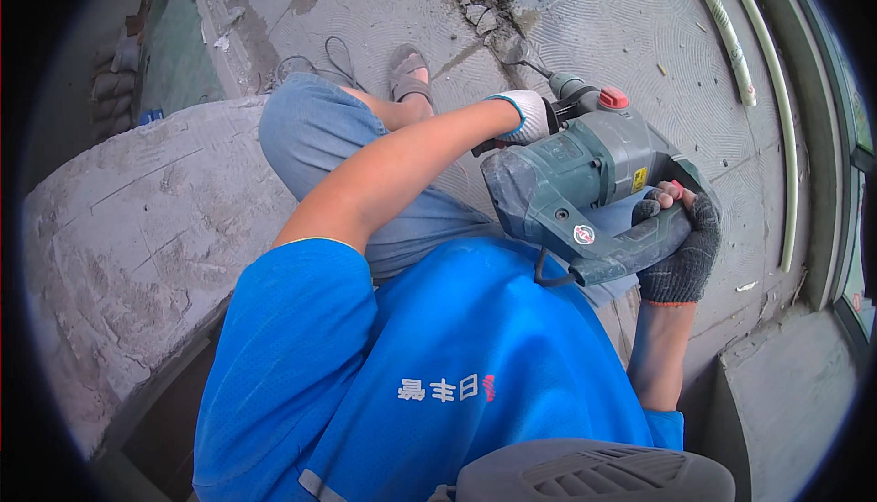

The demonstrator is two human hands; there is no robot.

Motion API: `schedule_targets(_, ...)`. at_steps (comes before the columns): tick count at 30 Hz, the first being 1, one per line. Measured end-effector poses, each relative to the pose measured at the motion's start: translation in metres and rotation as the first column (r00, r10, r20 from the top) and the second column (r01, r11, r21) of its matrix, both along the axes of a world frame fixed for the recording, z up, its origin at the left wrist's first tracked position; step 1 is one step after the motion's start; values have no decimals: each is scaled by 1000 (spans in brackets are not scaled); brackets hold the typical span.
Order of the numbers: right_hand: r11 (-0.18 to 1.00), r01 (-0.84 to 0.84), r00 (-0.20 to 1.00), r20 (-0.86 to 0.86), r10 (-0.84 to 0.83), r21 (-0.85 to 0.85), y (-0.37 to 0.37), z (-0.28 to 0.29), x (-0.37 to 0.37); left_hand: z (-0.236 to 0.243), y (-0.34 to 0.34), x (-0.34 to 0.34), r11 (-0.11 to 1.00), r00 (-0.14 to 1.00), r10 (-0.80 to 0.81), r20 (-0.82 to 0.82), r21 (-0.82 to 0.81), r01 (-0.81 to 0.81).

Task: Breaking up a concrete floor using a rotary hammer.

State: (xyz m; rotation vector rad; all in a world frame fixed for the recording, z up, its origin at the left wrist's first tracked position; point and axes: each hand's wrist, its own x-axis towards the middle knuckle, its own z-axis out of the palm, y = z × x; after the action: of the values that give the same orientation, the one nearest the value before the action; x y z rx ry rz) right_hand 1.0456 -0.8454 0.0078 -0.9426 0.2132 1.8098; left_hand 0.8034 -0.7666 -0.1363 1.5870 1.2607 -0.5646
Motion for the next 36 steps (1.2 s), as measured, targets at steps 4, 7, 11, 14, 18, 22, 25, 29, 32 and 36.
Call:
schedule_targets(4, 1000, 9, 997, 80, -10, 20, 13, 15, -25, 14, 6, -13, 994, 995, -83, 57, 76, 79)
schedule_targets(7, 999, 19, 997, 79, -22, 29, 21, 13, -31, 13, 13, -20, 981, 984, -141, 110, 146, 124)
schedule_targets(11, 996, 81, 996, 50, -80, -22, 36, -9, -59, -11, 49, -38, 984, 984, -171, 41, 62, 169)
schedule_targets(14, 998, 64, 996, 72, -62, -23, 34, -23, -63, -40, 29, -41, 954, 958, -288, -1, 91, 287)
schedule_targets(18, 998, 65, 998, 2, -65, -2, 38, -52, -72, -86, 37, -73, 991, 994, -109, 5, 85, 108)
schedule_targets(22, 989, 148, 986, -81, -149, -14, 18, -80, -43, -25, 52, -39, 973, 964, 183, -191, -107, -206)
schedule_targets(25, 986, 133, 990, -28, -136, -100, 3, -129, -50, -32, 62, -49, 991, 967, 84, -239, -78, -105)
schedule_targets(29, 986, 120, 992, -35, -125, -116, 4, -132, -78, -39, 69, -69, 988, 948, 123, -294, -52, -144)
schedule_targets(32, 992, 95, 992, -70, -101, -86, 12, -126, -95, -55, 63, -90, 991, 955, 133, -264, 4, -137)
schedule_targets(36, 993, 106, 980, -165, -112, -44, 48, -147, -121, -58, 95, -112, 983, 939, 182, -293, 43, -177)
